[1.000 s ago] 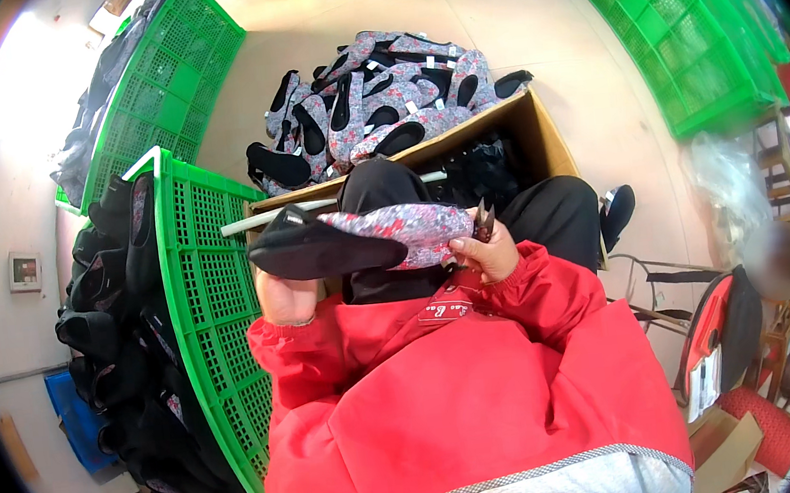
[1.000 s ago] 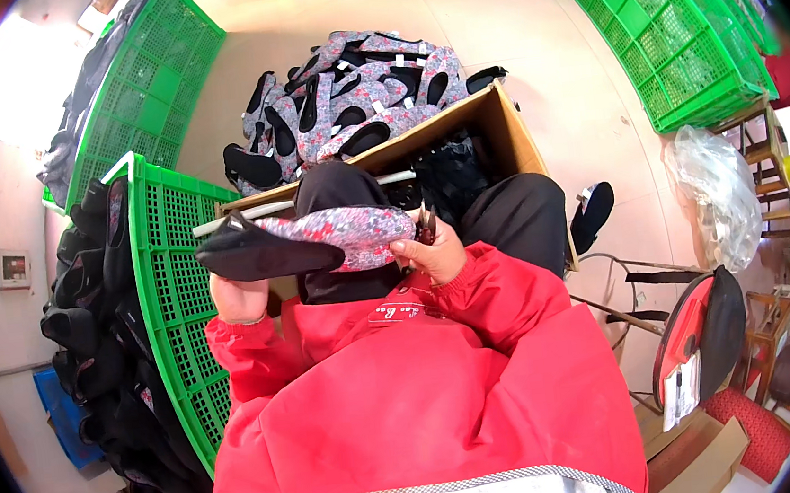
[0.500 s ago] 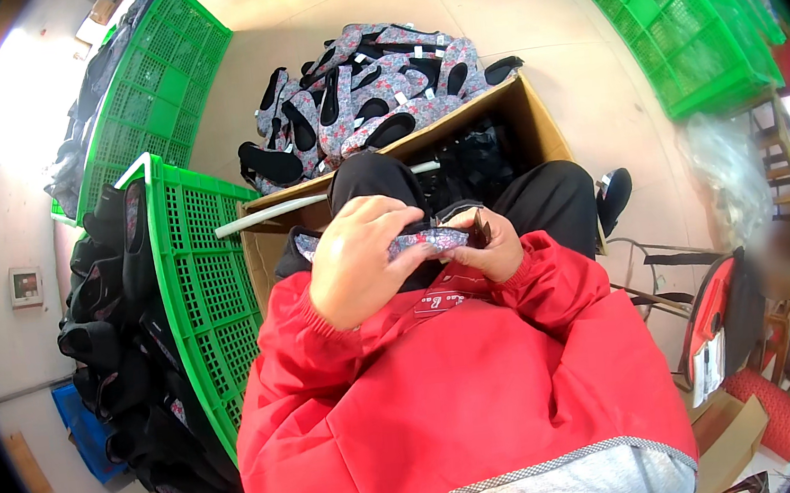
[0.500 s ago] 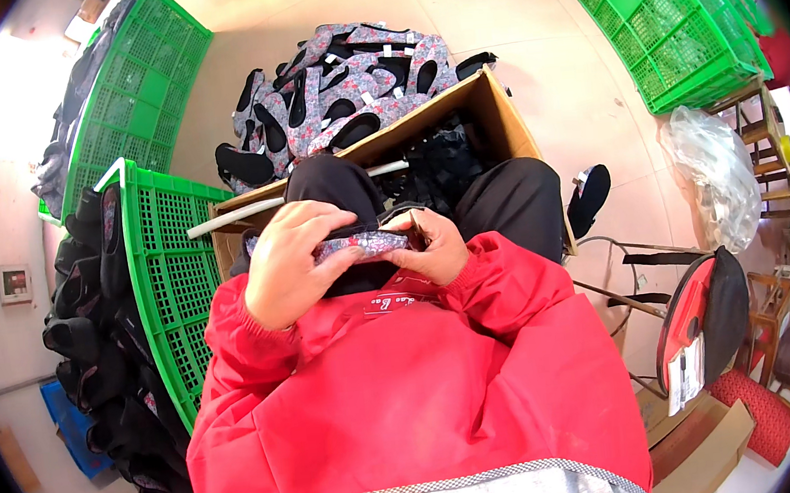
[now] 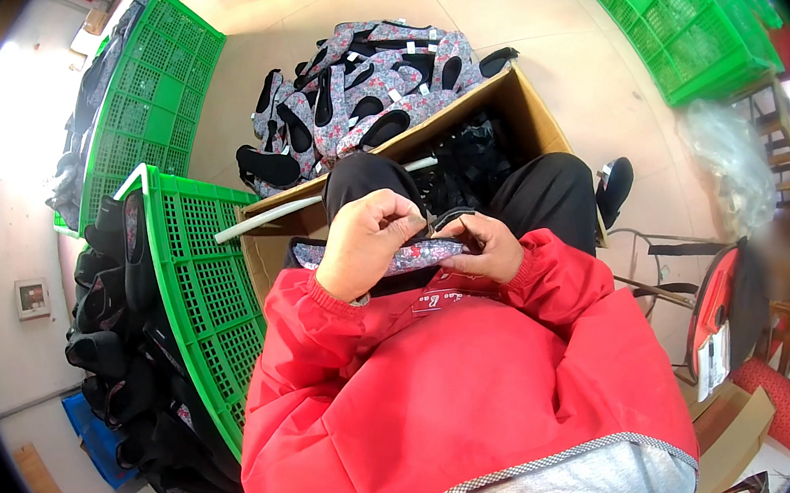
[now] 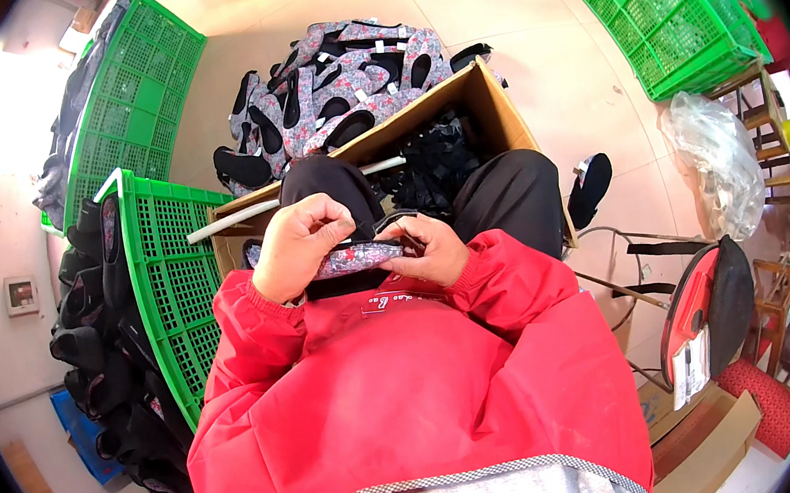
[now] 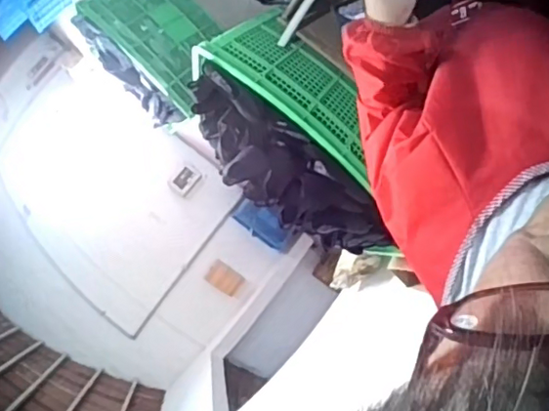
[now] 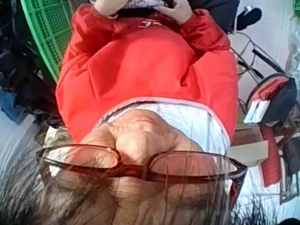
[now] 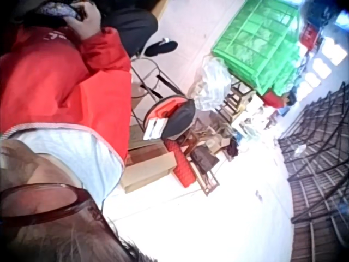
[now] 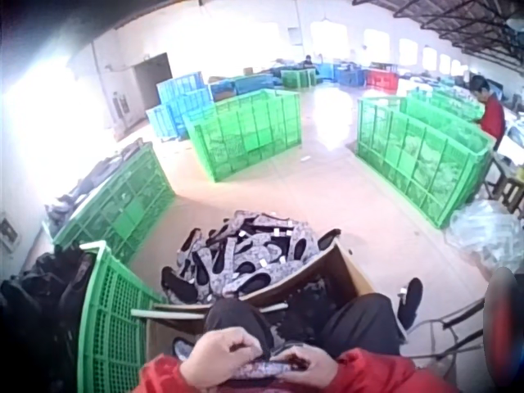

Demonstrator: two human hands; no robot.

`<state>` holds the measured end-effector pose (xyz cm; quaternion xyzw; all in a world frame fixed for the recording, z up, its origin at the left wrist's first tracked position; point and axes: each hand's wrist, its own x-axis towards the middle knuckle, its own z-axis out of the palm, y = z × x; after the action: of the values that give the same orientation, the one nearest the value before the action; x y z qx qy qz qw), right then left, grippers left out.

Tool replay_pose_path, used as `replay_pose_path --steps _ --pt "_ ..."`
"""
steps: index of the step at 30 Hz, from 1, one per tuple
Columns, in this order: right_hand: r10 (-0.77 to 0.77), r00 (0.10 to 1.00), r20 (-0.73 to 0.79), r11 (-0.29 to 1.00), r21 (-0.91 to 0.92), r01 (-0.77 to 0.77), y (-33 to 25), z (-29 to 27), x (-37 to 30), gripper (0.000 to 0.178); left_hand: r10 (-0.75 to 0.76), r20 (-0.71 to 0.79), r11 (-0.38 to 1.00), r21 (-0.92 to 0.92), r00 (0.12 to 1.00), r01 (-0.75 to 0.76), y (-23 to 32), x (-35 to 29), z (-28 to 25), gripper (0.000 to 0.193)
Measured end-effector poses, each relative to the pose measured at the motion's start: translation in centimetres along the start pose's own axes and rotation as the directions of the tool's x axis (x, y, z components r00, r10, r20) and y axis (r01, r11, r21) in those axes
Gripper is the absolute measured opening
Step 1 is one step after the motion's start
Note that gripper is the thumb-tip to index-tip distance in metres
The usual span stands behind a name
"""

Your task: The person sits on the floor and sews the upper fabric to the sole of a slipper using a needle and thread. They repeatedly pick up slippers from a cardboard box, stitch the edges, and place the finished items into a green plastic crate.

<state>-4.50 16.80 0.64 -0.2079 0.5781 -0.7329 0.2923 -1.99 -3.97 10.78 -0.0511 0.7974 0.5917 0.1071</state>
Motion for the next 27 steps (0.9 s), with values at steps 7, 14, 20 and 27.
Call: replay_pose_path --steps 7,14,20,27 --pt "-0.102 0.993 0.063 0.942 -0.316 0.117 -1.4 -0.8 0.7 0.029 -0.018 -0.036 0.995 -0.1 0.999 0.014 -1.2 0.8 0.5 0.01" --pt "-0.076 0.997 -0.025 0.943 -0.328 0.063 -2.4 0.1 1.8 0.021 -0.041 -0.1 0.973 -0.232 0.994 0.017 -1.6 1.3 1.2 0.009" --pt "-0.098 0.986 -0.132 0.921 -0.387 0.04 -1.8 1.0 2.1 0.01 -0.012 -0.163 0.964 -0.264 0.986 -0.032 -1.5 1.4 1.4 0.009" --pt "-0.033 0.963 -0.268 0.988 -0.153 -0.008 -0.4 1.1 2.3 0.009 0.13 -0.194 0.977 0.191 0.972 -0.092 -0.4 0.3 -0.2 0.01"
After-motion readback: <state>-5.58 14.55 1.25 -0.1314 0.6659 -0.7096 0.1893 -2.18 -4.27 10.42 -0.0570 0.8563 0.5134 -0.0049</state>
